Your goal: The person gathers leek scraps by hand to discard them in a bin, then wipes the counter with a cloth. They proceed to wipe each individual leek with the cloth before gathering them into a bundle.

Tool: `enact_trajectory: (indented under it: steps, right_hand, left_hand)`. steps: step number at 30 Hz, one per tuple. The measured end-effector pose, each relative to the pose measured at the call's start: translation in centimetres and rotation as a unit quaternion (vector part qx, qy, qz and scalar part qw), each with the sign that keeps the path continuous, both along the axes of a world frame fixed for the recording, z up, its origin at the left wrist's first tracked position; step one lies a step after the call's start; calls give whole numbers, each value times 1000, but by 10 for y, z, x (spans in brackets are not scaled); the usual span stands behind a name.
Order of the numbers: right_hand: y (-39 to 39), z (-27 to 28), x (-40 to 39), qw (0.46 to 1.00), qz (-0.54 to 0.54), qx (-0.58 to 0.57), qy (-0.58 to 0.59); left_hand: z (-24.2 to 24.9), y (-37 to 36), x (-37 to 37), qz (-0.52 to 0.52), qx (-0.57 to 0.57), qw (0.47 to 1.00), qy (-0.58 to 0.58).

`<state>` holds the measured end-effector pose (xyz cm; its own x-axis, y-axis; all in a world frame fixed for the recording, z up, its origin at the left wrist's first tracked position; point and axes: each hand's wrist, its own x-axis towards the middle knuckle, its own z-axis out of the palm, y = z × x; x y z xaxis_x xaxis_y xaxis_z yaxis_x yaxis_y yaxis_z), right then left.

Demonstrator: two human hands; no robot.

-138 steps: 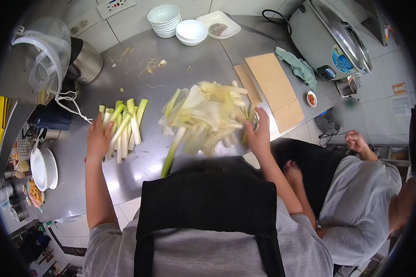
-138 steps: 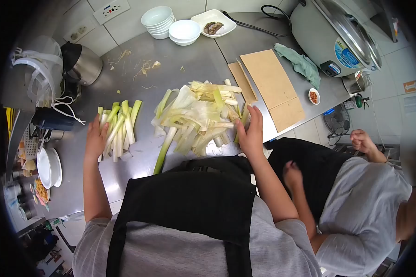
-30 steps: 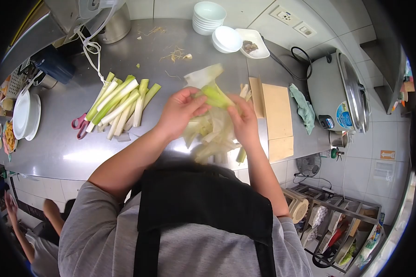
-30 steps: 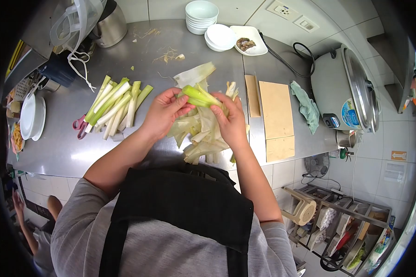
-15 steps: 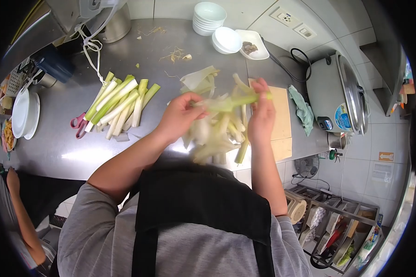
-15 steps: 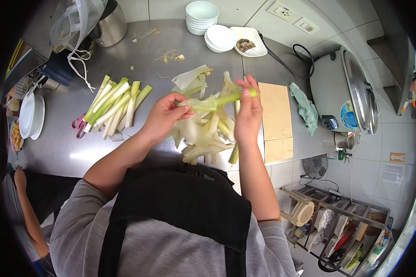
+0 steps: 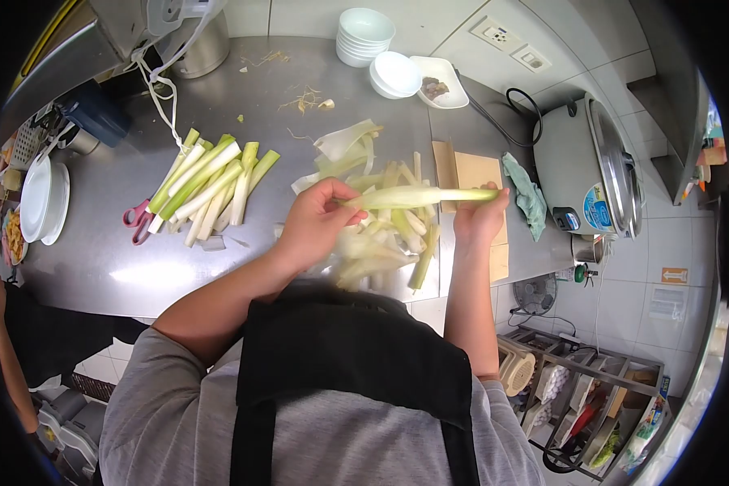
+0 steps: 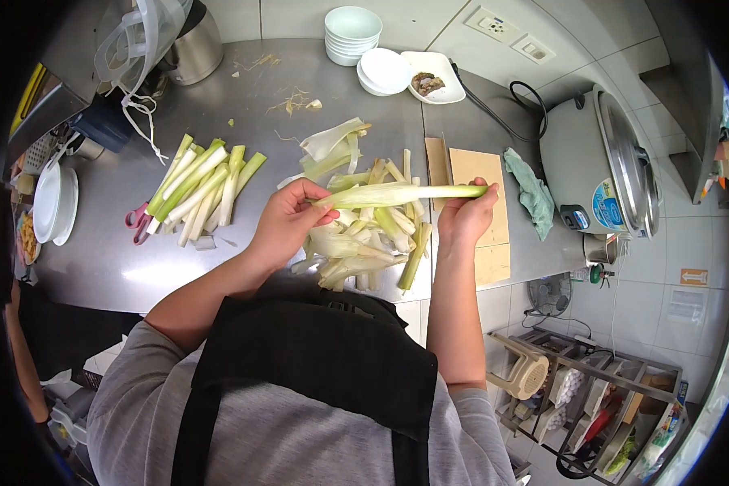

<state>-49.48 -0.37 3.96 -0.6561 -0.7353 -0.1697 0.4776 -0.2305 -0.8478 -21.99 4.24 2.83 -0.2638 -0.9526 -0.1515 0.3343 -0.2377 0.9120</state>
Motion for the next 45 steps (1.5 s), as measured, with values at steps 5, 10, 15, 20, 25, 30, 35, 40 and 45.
enact_trajectory:
  steps: [5,10,15,20,25,30,35,40,45]
  right_hand:
    - [-11,-21,-66,979,-172,-18,-106]
    - [12,-6,-104,994,-73,-40,-66]
    - [30,28,4,977,198,-22,75]
    - [63,48,88,903,415,-28,111]
    - [63,49,90,880,450,-28,151]
    - [74,22,39,809,338,122,465]
    - [110,-23,1,633,338,122,685]
    - [131,-50,5,570,371,254,688]
    - [131,-54,19,587,342,226,698]
  left_hand:
    - [-1,-4,7,15,-5,1000,-18]
    - [-9,-8,33,-25,6,994,-103]
    - [20,3,10,-34,-303,837,-455]
    - [54,5,17,-12,-429,756,-495]
    - [44,9,65,14,-314,813,-489]
    - [31,3,166,142,-241,688,-669]
    - [-8,14,182,122,-162,608,-768]
    - [18,1,110,64,-334,739,-582]
    - [-18,-86,31,-33,-328,801,-499]
